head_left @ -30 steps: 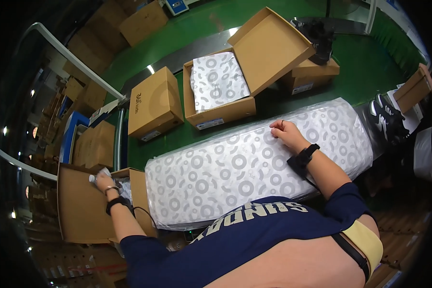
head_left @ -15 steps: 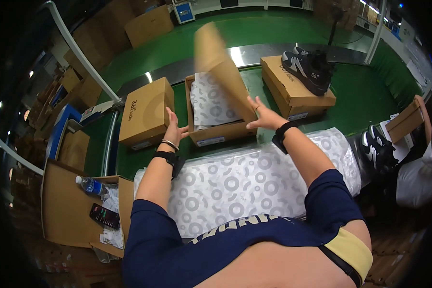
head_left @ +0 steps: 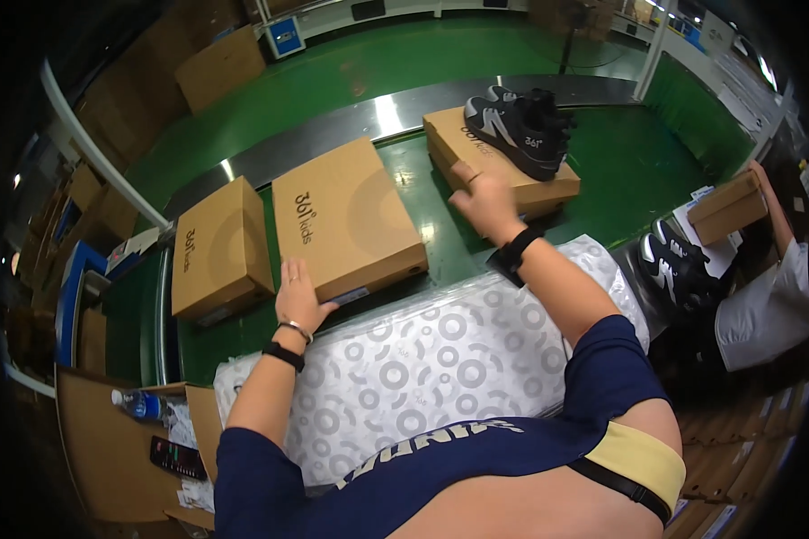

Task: Packing shoes into boxes on a conveyor belt.

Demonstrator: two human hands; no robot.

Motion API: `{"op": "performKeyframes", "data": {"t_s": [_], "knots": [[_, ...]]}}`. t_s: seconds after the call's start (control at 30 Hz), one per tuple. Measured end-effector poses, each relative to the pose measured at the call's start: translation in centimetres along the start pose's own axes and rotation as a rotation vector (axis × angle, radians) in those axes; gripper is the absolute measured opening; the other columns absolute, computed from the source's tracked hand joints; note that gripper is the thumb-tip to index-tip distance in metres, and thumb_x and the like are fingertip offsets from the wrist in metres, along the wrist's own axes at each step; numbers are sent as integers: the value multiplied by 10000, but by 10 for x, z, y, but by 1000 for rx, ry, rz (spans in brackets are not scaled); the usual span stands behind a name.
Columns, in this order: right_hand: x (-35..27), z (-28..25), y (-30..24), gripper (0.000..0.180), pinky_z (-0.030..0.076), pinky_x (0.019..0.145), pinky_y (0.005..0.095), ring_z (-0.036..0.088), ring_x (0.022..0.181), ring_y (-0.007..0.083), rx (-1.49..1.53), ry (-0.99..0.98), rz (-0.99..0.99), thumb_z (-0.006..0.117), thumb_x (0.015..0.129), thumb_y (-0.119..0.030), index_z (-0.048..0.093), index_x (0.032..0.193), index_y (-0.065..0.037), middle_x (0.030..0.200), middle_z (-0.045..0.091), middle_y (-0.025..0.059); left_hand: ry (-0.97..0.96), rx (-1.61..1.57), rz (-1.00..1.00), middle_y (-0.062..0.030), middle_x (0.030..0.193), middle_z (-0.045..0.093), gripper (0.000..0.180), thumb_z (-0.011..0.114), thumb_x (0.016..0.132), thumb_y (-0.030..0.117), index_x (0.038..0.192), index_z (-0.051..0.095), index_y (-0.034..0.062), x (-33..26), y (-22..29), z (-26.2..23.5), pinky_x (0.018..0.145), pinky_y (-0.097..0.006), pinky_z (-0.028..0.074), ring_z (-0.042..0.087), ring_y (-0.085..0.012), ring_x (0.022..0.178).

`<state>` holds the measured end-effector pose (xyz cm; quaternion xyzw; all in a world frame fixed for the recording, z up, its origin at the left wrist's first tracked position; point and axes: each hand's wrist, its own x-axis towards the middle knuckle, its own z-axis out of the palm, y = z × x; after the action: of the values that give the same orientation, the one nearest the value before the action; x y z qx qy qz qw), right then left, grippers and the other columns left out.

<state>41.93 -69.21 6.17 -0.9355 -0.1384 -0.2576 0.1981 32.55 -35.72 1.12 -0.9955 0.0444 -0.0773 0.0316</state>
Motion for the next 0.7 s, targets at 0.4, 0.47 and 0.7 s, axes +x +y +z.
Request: {"op": "performKeyframes", "data": {"t_s": [0.4, 0.47, 0.7], "knots": [[48, -156, 56, 232, 421, 797, 358, 530, 902, 324, 53, -106, -176, 627, 702, -87, 534, 898, -6, 920, 561, 178, -123, 28, 54, -163, 1348, 283, 922, 755, 561, 388, 1302, 291, 98, 11, 65, -64, 981, -582, 159, 227, -385, 1248], [23, -201, 2, 246, 437, 736, 333, 550, 818, 315, 172, -130, -240, 646, 686, -98, 542, 887, -2, 829, 579, 164, 226, -224, 248, -182, 1360, 244, 921, 764, 556, 357, 1310, 289, 120, -17, 100, -80, 981, -584, 148, 211, -388, 1254], [-45, -218, -89, 572, 405, 692, 231, 497, 795, 98, 1075, 77, -387, 614, 798, -230, 335, 1261, -45, 911, 516, 0, 733, -880, 399, -145, 1182, 478, 825, 769, 590, 353, 1235, 378, 17, -80, 142, -123, 915, -358, 347, 483, -268, 1052]]}}
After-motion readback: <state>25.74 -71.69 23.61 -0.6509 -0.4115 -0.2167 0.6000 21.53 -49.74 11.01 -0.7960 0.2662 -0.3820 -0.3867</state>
